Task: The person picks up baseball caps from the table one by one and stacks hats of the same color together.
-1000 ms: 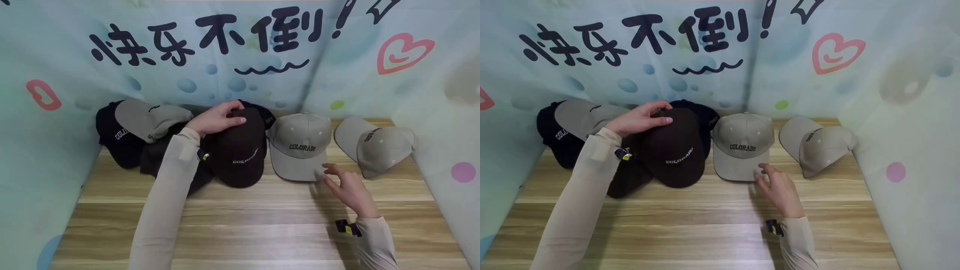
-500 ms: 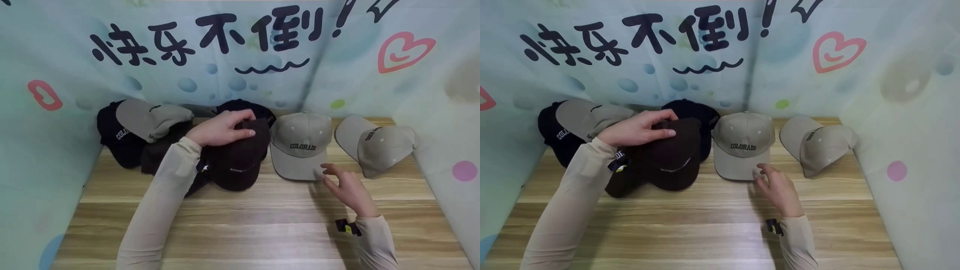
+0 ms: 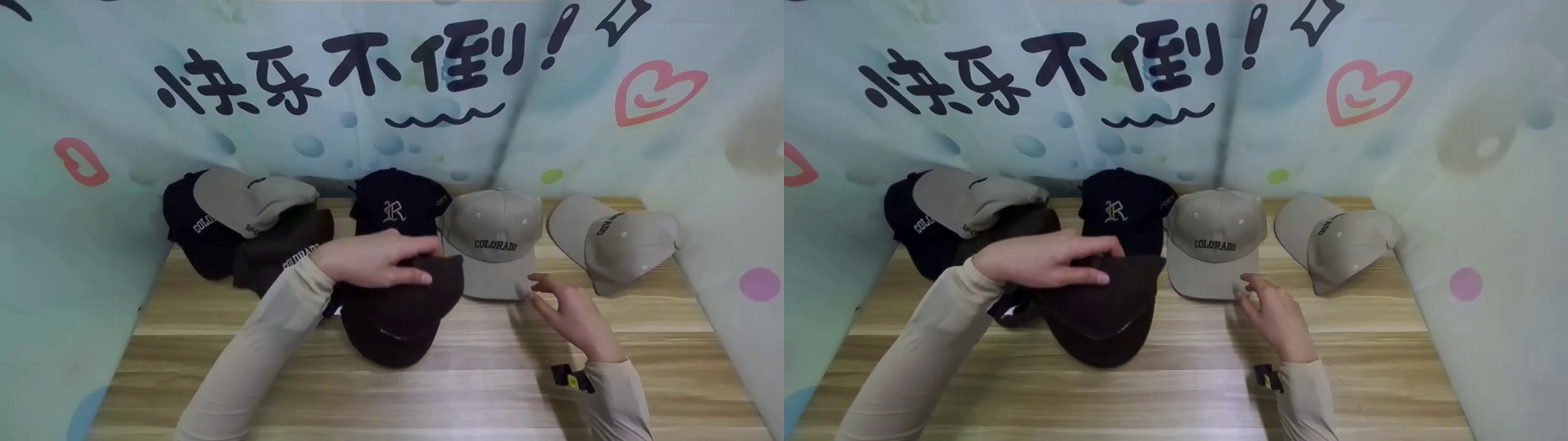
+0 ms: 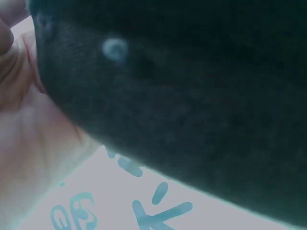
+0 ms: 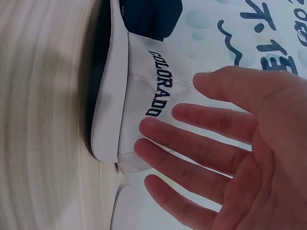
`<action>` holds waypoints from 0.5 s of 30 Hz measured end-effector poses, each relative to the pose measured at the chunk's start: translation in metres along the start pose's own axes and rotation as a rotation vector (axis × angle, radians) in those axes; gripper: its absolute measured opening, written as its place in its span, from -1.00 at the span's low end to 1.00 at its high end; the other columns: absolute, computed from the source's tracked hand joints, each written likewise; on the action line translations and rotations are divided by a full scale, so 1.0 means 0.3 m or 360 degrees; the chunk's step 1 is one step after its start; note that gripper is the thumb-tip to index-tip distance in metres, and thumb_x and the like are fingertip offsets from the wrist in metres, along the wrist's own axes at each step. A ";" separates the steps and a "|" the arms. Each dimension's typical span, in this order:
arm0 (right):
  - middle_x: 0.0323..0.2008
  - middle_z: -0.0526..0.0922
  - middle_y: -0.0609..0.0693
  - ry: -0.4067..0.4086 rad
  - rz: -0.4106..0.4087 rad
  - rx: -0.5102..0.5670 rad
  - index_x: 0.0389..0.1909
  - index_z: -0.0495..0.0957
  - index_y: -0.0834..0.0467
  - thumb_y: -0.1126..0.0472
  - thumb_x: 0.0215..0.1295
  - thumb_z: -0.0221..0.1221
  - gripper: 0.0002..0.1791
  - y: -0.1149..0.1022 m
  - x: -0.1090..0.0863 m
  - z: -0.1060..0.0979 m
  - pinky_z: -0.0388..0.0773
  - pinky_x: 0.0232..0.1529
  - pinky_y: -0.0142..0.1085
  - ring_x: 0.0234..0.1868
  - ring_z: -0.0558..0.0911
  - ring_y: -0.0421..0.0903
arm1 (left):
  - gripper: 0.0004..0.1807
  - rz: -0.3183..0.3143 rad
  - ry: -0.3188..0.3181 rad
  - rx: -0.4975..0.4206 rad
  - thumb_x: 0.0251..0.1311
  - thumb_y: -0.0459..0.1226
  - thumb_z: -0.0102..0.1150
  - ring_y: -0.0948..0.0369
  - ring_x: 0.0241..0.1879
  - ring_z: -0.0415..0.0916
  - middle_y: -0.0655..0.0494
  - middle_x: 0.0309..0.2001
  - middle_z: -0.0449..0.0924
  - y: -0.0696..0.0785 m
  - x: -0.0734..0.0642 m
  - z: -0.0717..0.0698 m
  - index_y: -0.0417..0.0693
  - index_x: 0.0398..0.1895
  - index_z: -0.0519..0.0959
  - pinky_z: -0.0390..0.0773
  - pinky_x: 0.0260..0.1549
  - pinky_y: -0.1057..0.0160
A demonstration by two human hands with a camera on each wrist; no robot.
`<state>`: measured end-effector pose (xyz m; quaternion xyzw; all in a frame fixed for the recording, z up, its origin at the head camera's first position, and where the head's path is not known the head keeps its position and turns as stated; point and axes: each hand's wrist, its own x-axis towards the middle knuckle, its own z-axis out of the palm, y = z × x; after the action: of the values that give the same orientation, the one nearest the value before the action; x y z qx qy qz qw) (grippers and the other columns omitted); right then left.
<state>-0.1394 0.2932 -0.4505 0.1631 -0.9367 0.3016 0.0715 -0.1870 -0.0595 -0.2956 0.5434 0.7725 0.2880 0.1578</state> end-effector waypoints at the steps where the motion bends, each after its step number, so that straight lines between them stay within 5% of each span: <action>1: -0.19 0.67 0.28 -0.0001 0.0001 -0.0002 0.04 0.52 0.38 0.41 0.25 0.21 -0.66 0.001 0.000 0.000 0.51 -0.14 0.10 -0.13 0.65 0.22 | -0.81 0.0018 -0.0015 0.0003 0.40 -0.22 0.06 0.29 -0.49 0.41 0.13 -0.35 0.50 0.006 0.002 0.007 -0.15 -0.07 0.44 0.42 -0.37 0.32; 15: -0.21 0.67 0.29 0.0022 0.0011 0.0003 0.03 0.53 0.39 0.39 0.25 0.21 -0.67 0.013 -0.009 0.000 0.49 -0.11 0.12 -0.14 0.65 0.24 | -0.82 0.0052 -0.0002 0.0086 0.42 -0.23 0.03 0.25 -0.52 0.40 0.16 -0.42 0.46 0.042 -0.009 0.073 -0.12 -0.03 0.45 0.39 -0.41 0.33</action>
<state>-0.1383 0.2968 -0.4532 0.1577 -0.9364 0.3039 0.0769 -0.1645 -0.0529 -0.3051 0.5602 0.7711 0.2691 0.1388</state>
